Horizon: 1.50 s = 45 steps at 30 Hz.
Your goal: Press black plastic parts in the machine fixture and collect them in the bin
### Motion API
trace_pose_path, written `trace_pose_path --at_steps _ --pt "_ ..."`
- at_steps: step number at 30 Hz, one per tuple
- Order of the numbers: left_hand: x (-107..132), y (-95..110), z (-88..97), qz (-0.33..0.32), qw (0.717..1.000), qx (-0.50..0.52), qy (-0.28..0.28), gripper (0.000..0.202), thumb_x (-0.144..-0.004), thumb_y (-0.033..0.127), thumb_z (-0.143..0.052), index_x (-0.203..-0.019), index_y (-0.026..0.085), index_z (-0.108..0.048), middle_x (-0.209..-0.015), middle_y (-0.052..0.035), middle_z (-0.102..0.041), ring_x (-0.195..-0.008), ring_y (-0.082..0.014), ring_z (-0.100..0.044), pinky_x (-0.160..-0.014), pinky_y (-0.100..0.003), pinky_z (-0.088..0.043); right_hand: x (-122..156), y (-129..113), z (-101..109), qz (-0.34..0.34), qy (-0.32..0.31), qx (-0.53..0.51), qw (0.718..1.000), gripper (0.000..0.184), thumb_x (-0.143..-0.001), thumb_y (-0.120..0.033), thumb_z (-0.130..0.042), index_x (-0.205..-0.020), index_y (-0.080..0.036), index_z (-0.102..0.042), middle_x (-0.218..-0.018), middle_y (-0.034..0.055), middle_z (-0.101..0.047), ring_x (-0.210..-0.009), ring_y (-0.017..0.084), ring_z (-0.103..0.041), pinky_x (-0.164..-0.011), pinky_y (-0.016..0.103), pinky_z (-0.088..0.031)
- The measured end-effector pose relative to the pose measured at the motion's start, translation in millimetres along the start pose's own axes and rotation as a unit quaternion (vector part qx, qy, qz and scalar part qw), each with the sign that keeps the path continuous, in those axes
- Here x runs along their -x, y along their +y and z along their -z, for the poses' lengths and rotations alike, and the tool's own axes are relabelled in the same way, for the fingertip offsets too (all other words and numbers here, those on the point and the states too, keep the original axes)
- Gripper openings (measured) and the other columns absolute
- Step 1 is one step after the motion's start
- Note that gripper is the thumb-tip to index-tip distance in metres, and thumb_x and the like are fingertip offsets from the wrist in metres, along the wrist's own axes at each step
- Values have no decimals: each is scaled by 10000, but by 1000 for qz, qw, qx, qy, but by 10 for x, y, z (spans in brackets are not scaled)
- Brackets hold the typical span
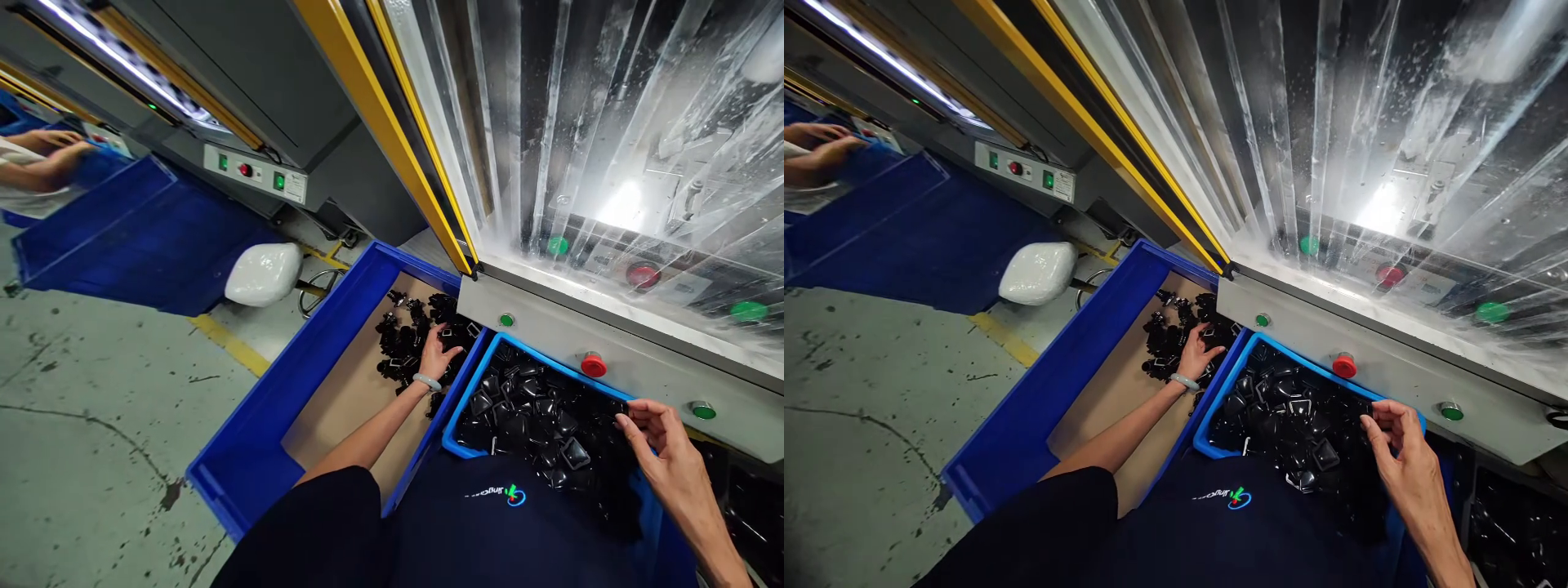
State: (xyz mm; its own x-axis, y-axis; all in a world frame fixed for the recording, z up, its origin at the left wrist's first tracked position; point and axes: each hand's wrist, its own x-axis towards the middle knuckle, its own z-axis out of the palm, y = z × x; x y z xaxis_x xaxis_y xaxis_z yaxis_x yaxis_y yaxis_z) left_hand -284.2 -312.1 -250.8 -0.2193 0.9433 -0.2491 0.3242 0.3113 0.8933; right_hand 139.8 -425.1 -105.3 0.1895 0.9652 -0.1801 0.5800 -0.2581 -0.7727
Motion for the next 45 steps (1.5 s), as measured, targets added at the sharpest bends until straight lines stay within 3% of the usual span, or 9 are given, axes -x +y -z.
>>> trace_pose_path --at_steps 4,9,15,20,25,32,36,40,45 --pt "-6 276 136 58 990 125 38 645 -829 373 -850 -1373 199 -550 -1189 -100 -695 -1124 -248 -717 -1049 -454 -589 -15 -122 64 23 -13 -15 1000 381 -953 -609 -671 -1142 -292 -763 -1122 76 -763 -959 220 -739 -753 311 -617" --pt "205 1078 344 94 937 323 -98 684 -832 341 -851 -1452 239 -581 -1271 -90 -693 -1112 -254 -733 -955 -413 -633 -120 -327 74 13 -17 -41 999 394 -915 -625 -711 -1072 -275 -804 -1023 58 -766 -849 196 -721 -762 312 -612" --pt "589 1809 -258 47 901 296 -315 478 -900 471 -810 -1297 207 -766 -1368 -150 -694 -1076 -302 -739 -870 -425 -643 -300 -962 -45 61 -13 -102 993 308 -953 -543 -716 -979 -240 -765 -1016 60 -770 -897 194 -720 -801 326 -596" --pt "643 2096 -667 -68 893 223 -385 365 -957 493 -779 -1263 300 -816 -1380 -99 -652 -1035 -240 -712 -852 -374 -652 -441 -1268 -37 119 -23 -96 988 203 -985 -423 -698 -964 -237 -777 -964 40 -766 -862 171 -713 -774 316 -580" --pt "577 2303 -794 -164 890 163 -393 394 -1019 510 -702 -1290 239 -792 -1306 -108 -663 -928 -185 -713 -877 -353 -640 -523 -1173 98 94 -8 -88 992 217 -977 -445 -714 -968 -236 -774 -964 28 -775 -838 159 -718 -786 311 -578" --pt "518 2428 -1002 -118 883 193 -412 399 -1024 487 -700 -1278 186 -770 -1282 -113 -717 -1014 -216 -750 -910 -355 -643 -676 -1103 197 88 -7 -99 991 230 -967 -460 -733 -979 -234 -772 -970 30 -776 -826 159 -725 -782 311 -585" --pt "386 2553 -1128 -187 904 164 -348 306 -921 368 -825 -1149 165 -793 -1134 -95 -767 -991 -207 -747 -848 -308 -625 -862 -1156 260 109 0 -73 991 226 -960 -453 -734 -974 -233 -781 -982 34 -781 -846 161 -721 -805 322 -584" --pt "5 2934 -1202 -270 907 155 -284 204 -914 309 -803 -1037 147 -780 -986 -74 -779 -799 -146 -721 -728 -267 -598 -1454 -1475 543 153 19 -45 987 278 -973 -472 -696 -1084 -233 -785 -934 39 -775 -836 179 -718 -807 357 -597" --pt "-709 3585 -1473 -303 913 199 -187 169 -846 205 -840 -910 128 -704 -887 -30 -739 -711 -95 -679 -657 -208 -562 -2746 -2052 884 116 283 153 940 518 -1000 -485 -654 -1410 -169 -640 -1423 175 -642 -1341 300 -602 -1155 555 -475"
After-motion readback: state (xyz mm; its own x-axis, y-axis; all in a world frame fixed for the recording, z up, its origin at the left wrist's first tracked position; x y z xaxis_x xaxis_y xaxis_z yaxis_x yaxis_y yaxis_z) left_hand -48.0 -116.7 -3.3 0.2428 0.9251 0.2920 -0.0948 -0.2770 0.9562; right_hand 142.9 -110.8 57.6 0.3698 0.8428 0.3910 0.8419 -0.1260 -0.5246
